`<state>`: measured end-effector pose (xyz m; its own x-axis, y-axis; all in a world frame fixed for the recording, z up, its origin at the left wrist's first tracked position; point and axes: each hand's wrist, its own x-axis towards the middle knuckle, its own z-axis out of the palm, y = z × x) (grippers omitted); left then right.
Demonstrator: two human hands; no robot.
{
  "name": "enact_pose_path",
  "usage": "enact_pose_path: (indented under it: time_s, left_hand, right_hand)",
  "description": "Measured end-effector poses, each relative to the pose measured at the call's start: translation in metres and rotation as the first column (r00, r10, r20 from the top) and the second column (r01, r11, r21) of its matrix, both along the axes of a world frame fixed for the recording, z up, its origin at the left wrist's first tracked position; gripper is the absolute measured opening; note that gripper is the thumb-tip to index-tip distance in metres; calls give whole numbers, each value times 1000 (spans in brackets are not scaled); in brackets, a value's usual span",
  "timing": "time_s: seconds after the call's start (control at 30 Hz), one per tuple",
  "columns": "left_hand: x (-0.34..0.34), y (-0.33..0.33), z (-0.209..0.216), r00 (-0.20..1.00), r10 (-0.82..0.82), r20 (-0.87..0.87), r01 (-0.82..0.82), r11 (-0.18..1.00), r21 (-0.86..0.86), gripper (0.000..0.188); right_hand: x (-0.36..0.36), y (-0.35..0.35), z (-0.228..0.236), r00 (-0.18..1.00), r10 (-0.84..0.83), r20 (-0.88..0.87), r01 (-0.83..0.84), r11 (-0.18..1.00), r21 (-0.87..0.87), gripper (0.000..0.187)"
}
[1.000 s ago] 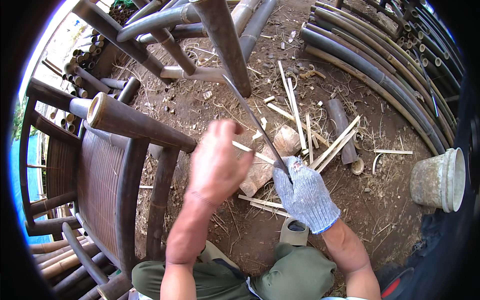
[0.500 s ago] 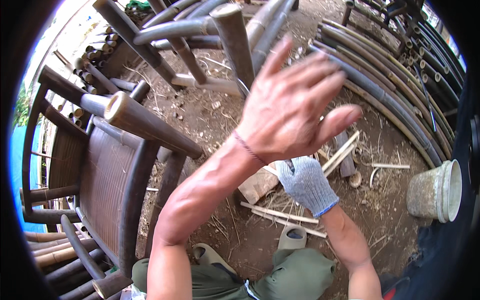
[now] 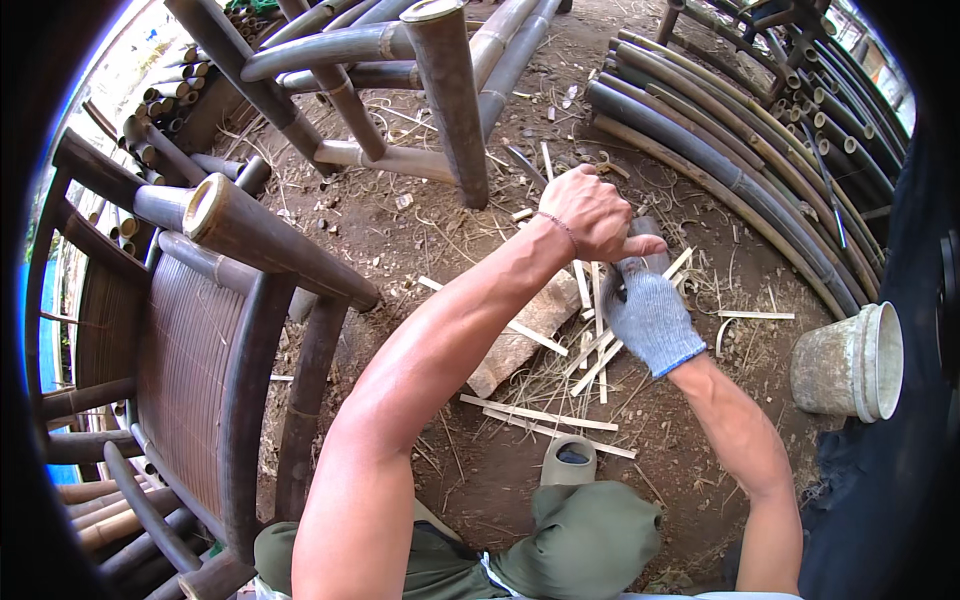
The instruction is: The person constructs a bamboo chair by weaving thin strips of bamboo through the frame and using a knife to shave and trim bamboo pieces.
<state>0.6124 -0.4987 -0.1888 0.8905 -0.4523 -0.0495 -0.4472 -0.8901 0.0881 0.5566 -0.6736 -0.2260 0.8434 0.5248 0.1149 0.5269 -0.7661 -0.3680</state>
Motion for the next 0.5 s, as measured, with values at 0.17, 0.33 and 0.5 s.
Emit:
enact_pose_path:
  time_s: [0.17,0.33,0.5]
  left_hand:
    - [-1,7,1,991,-64,119,66,998,-10,79]
    - [-1,32,-7,966,-53,253,52,999,10,75]
    - [-13,56,-15,938,81,336,-30,987,-155,89]
  right_hand:
    - [3,0,-5,978,63,197,-55,997,-45,28]
    - [32,1,-10,969,142,201,-124,987,-101,29]
    - [-3,7,-22,841,-17,-541,103,986,130,40]
